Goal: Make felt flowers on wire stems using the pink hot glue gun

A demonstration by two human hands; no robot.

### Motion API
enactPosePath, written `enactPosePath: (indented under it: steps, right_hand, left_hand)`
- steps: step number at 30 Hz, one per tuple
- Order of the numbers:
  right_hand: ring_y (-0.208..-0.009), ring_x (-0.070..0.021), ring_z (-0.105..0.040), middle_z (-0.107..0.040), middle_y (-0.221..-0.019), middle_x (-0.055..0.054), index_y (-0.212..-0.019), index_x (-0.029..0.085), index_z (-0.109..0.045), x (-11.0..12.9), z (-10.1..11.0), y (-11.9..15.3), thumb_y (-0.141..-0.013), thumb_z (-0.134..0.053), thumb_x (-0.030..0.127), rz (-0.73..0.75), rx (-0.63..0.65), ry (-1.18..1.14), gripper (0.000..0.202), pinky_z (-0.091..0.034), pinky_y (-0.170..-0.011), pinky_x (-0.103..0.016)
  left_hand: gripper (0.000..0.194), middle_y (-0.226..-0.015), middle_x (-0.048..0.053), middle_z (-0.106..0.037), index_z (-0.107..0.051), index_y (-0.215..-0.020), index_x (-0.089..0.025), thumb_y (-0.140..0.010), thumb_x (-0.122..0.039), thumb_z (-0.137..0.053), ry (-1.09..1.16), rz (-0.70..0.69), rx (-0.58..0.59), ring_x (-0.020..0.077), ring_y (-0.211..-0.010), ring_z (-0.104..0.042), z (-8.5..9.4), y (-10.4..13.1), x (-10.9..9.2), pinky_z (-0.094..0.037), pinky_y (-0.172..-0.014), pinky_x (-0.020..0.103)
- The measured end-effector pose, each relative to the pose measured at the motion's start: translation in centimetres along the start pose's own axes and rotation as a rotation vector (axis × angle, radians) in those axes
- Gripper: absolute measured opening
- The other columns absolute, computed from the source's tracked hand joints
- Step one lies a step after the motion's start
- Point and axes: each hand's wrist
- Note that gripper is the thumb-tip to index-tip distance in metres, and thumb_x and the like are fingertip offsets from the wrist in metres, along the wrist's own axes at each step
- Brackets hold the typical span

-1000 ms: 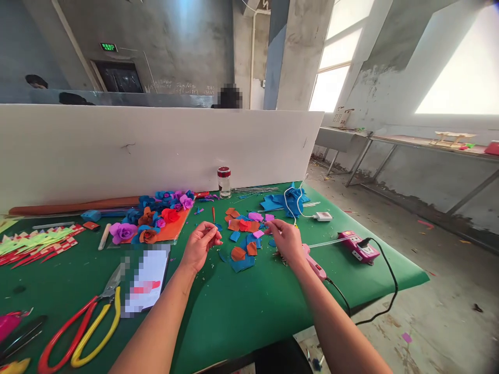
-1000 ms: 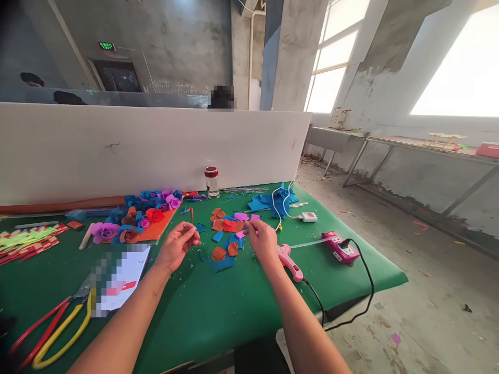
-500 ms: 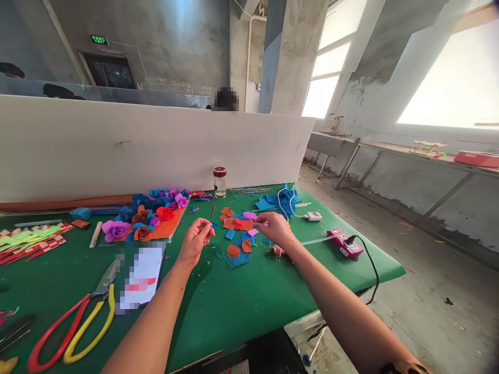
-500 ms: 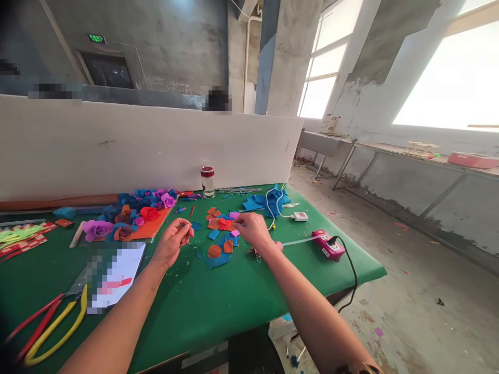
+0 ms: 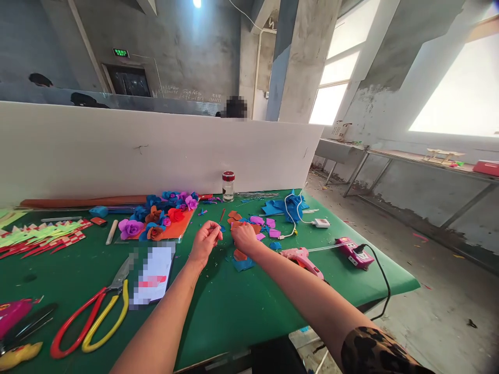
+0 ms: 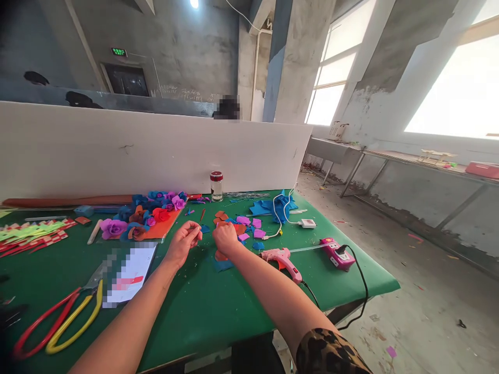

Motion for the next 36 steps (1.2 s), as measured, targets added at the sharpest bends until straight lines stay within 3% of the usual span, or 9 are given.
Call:
enactPosePath:
  steps: [6, 9, 11, 14, 18, 24, 28, 32, 36]
  right_hand:
    - [-0.094, -0.0241, -0.066, -0.073, -0.095, -0.009, -0.101, 0.020, -0.072, -2.6, 1.2, 1.6, -0.085, -0.054, 0.016, 0.064, -0.006, -0.037, 0.025, -0.041, -0.087, -0.033]
    - [-0.094, -0.0206, -0.065, -0.073, -0.100, -0.003, -0.107, 0.027, -0.070, -4.1, 1.7, 3.2, -0.084, -0.062, 0.030, 0.132, -0.032, -0.197, 0.024, -0.043, -0.081, -0.027]
    - [-0.089, -0.0186, -0.066, -0.073, -0.098, -0.002, -0.103, 0.026, -0.071, -5.3, 2.2, 4.0, -0.083, -0.064, 0.033, 0.092, -0.090, -0.327, 0.022, -0.043, -0.075, -0.024]
    - [-0.083, -0.0170, -0.065, -0.073, -0.088, -0.003, -0.093, 0.022, -0.073, -7.4, 2.8, 4.7, -0.086, -0.058, 0.027, -0.045, -0.155, -0.347, 0.018, -0.042, -0.071, -0.023]
    - [-0.081, -0.0157, -0.065, -0.073, -0.089, -0.002, -0.102, 0.024, -0.071, -9.3, 3.1, 5.4, -0.084, -0.054, 0.016, -0.085, -0.127, -0.293, 0.025, -0.040, -0.067, -0.021]
    - [-0.076, -0.0175, -0.065, -0.073, -0.080, -0.002, -0.087, 0.024, -0.074, -9.2, 2.0, 5.6, -0.080, -0.062, 0.023, -0.112, -0.075, -0.243, 0.014, -0.039, -0.062, -0.023]
    - [-0.085, -0.0171, -0.065, -0.074, -0.091, -0.002, -0.094, 0.024, -0.074, -9.5, 1.9, 4.3, -0.081, -0.060, 0.019, -0.169, -0.082, -0.225, 0.020, -0.041, -0.066, -0.022]
    - [-0.081, -0.0175, -0.065, -0.073, -0.086, -0.004, -0.092, 0.022, -0.074, -10.2, 2.5, 2.9, -0.083, -0.061, 0.030, -0.236, -0.063, -0.202, 0.018, -0.042, -0.064, -0.022]
    - [-0.091, -0.0171, -0.064, -0.071, -0.103, -0.003, -0.106, 0.026, -0.070, -10.1, 2.6, 2.0, -0.085, -0.058, 0.023, -0.181, -0.059, -0.178, 0.025, -0.043, -0.072, -0.022]
  left_hand:
    - [0.031, -0.054, -0.005, -0.054, -0.050, -0.076, -0.019, -0.070, -0.044, -0.067, 0.022, 0.006, -0.018, 0.0057, -0.040, -0.033, -0.1, -0.1, 0.0, -0.022, -0.042, 0.019]
    - [0.030, -0.053, -0.005, -0.055, -0.050, -0.076, -0.019, -0.070, -0.043, -0.068, 0.033, 0.005, -0.016, 0.0057, -0.041, -0.034, -0.1, -0.1, 0.0, -0.022, -0.042, 0.019]
    - [0.029, -0.053, -0.005, -0.055, -0.050, -0.075, -0.019, -0.071, -0.042, -0.067, 0.033, 0.003, -0.009, 0.0057, -0.040, -0.034, -0.2, -0.2, 0.0, -0.023, -0.042, 0.019]
    - [0.028, -0.054, -0.005, -0.055, -0.051, -0.075, -0.019, -0.071, -0.042, -0.067, 0.028, -0.001, 0.005, 0.0057, -0.040, -0.034, -0.4, -0.1, 0.1, -0.023, -0.042, 0.019]
    - [0.028, -0.053, -0.005, -0.055, -0.052, -0.076, -0.019, -0.071, -0.042, -0.067, 0.001, 0.003, 0.014, 0.0062, -0.041, -0.035, -0.5, -0.1, 0.2, -0.024, -0.042, 0.019]
    - [0.028, -0.052, -0.005, -0.054, -0.052, -0.075, -0.019, -0.071, -0.042, -0.067, -0.026, 0.012, 0.030, 0.0064, -0.042, -0.037, -0.6, 0.0, 0.5, -0.024, -0.042, 0.018]
    - [0.028, -0.053, -0.004, -0.054, -0.052, -0.076, -0.019, -0.072, -0.042, -0.066, -0.034, 0.014, 0.030, 0.0062, -0.042, -0.035, -0.5, -0.2, 0.7, -0.023, -0.041, 0.018]
    - [0.028, -0.053, -0.004, -0.055, -0.051, -0.076, -0.019, -0.074, -0.043, -0.065, -0.048, 0.022, 0.035, 0.0062, -0.042, -0.034, -0.4, -0.3, 0.8, -0.024, -0.041, 0.018]
    - [0.029, -0.054, -0.004, -0.055, -0.051, -0.076, -0.019, -0.074, -0.044, -0.064, -0.057, 0.033, 0.039, 0.0061, -0.043, -0.034, -0.3, -0.2, 1.0, -0.024, -0.041, 0.017]
Point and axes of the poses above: each hand's wrist, its own y-axis away from the middle knuckle, its own z-axis out of the back of the hand, x = y × z
